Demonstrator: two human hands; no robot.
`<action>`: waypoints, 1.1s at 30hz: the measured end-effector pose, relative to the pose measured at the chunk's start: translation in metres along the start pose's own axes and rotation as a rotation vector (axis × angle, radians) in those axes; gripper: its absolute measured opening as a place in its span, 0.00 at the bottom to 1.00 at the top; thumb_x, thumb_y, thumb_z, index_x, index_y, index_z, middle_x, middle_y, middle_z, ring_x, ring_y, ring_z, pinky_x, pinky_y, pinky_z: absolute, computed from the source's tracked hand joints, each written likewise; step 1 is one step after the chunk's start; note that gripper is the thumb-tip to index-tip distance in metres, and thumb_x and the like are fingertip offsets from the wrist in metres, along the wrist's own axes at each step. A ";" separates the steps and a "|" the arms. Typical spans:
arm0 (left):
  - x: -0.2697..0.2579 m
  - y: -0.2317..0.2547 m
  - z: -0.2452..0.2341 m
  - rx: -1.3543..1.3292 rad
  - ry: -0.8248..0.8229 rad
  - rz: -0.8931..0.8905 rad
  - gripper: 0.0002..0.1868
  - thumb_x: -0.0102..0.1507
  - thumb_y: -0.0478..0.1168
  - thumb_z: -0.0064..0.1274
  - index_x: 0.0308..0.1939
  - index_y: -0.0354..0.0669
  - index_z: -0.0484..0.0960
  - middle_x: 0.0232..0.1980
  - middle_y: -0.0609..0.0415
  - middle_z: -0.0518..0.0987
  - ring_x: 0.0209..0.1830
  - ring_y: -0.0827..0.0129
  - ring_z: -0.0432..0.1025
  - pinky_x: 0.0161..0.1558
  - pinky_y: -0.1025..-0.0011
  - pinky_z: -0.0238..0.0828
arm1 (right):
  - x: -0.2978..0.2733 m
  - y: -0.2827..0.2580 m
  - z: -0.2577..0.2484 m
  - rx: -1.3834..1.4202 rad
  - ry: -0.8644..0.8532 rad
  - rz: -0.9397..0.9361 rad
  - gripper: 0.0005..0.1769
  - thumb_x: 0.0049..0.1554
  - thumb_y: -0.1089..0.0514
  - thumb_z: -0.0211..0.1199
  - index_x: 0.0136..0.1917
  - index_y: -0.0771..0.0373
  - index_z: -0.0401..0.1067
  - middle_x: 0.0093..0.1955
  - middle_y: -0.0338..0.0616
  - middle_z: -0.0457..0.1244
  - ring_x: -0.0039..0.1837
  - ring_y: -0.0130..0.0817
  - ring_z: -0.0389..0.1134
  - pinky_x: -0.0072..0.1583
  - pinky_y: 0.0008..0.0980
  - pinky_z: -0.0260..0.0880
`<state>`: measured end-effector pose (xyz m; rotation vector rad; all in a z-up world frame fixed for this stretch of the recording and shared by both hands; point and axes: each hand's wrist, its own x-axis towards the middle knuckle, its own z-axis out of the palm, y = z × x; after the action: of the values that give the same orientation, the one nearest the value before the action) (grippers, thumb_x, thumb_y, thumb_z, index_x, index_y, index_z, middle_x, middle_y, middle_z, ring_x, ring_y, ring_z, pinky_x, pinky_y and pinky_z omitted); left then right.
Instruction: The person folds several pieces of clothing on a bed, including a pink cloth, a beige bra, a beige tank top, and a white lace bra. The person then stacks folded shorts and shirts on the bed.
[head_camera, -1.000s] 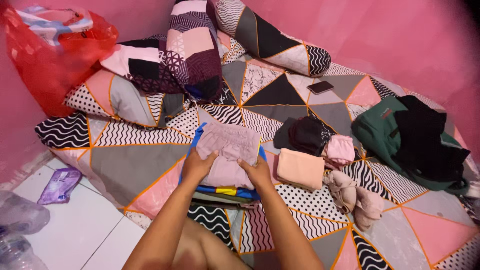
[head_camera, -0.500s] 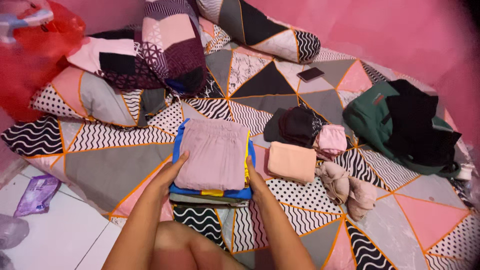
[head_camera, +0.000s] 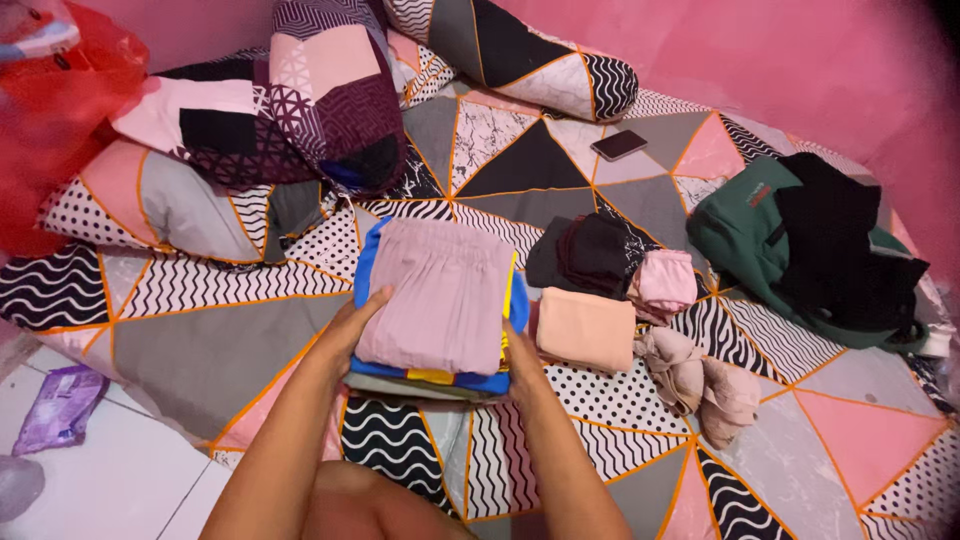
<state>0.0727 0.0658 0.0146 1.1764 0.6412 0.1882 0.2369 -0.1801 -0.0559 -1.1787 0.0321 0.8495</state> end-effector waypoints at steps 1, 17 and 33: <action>0.009 0.000 0.001 0.007 -0.006 0.012 0.49 0.54 0.64 0.59 0.71 0.39 0.69 0.68 0.44 0.77 0.64 0.56 0.73 0.63 0.59 0.69 | 0.004 -0.007 -0.001 -0.019 0.028 -0.037 0.39 0.57 0.35 0.61 0.71 0.65 0.67 0.61 0.50 0.69 0.58 0.43 0.73 0.59 0.47 0.75; 0.049 0.033 0.011 0.875 0.540 0.764 0.30 0.67 0.51 0.47 0.69 0.37 0.71 0.69 0.38 0.74 0.71 0.49 0.68 0.74 0.57 0.61 | -0.013 -0.051 -0.005 -1.029 0.393 -0.668 0.46 0.61 0.33 0.51 0.77 0.72 0.55 0.70 0.68 0.59 0.72 0.59 0.61 0.70 0.43 0.60; 0.019 0.032 0.120 1.577 0.255 0.625 0.30 0.68 0.51 0.40 0.75 0.57 0.61 0.82 0.51 0.50 0.81 0.50 0.42 0.70 0.32 0.36 | 0.008 -0.057 -0.022 -1.220 0.186 -1.107 0.30 0.61 0.51 0.59 0.74 0.63 0.64 0.81 0.59 0.51 0.81 0.59 0.53 0.78 0.50 0.52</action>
<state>0.1608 -0.0087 0.0642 2.9120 0.5774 0.3801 0.2852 -0.2003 -0.0230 -2.0439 -1.0216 -0.3597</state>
